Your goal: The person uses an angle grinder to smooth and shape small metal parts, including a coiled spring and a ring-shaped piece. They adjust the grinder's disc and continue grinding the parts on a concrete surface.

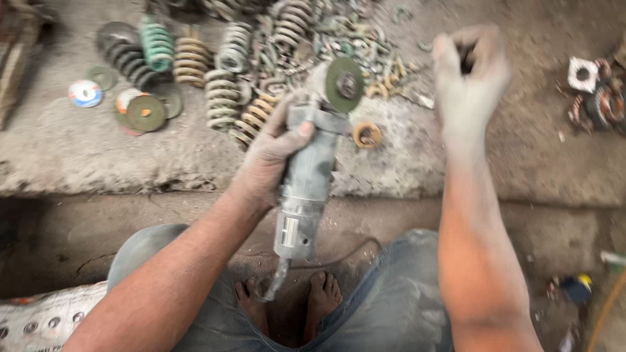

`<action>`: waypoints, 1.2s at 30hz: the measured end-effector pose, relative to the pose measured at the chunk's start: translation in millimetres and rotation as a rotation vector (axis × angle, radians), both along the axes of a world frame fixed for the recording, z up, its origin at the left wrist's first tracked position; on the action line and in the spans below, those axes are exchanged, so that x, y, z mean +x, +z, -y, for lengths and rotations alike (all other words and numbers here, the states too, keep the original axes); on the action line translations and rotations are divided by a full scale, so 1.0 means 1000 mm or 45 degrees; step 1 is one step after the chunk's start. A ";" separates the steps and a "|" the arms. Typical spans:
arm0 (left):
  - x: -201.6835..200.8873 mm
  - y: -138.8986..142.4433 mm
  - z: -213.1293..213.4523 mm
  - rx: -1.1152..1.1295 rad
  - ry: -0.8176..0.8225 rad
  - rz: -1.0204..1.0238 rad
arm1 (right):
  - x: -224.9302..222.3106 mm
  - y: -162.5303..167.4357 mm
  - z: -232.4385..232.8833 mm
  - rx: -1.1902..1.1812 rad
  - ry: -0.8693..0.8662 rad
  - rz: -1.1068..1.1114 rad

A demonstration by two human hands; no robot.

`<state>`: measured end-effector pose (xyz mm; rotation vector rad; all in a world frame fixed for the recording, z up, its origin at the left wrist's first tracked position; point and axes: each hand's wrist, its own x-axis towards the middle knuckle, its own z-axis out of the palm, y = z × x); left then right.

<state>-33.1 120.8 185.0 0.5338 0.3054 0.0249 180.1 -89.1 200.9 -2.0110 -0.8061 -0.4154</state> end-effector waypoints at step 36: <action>-0.003 0.011 -0.010 0.003 -0.025 0.054 | -0.022 0.015 -0.034 -0.112 0.413 -0.818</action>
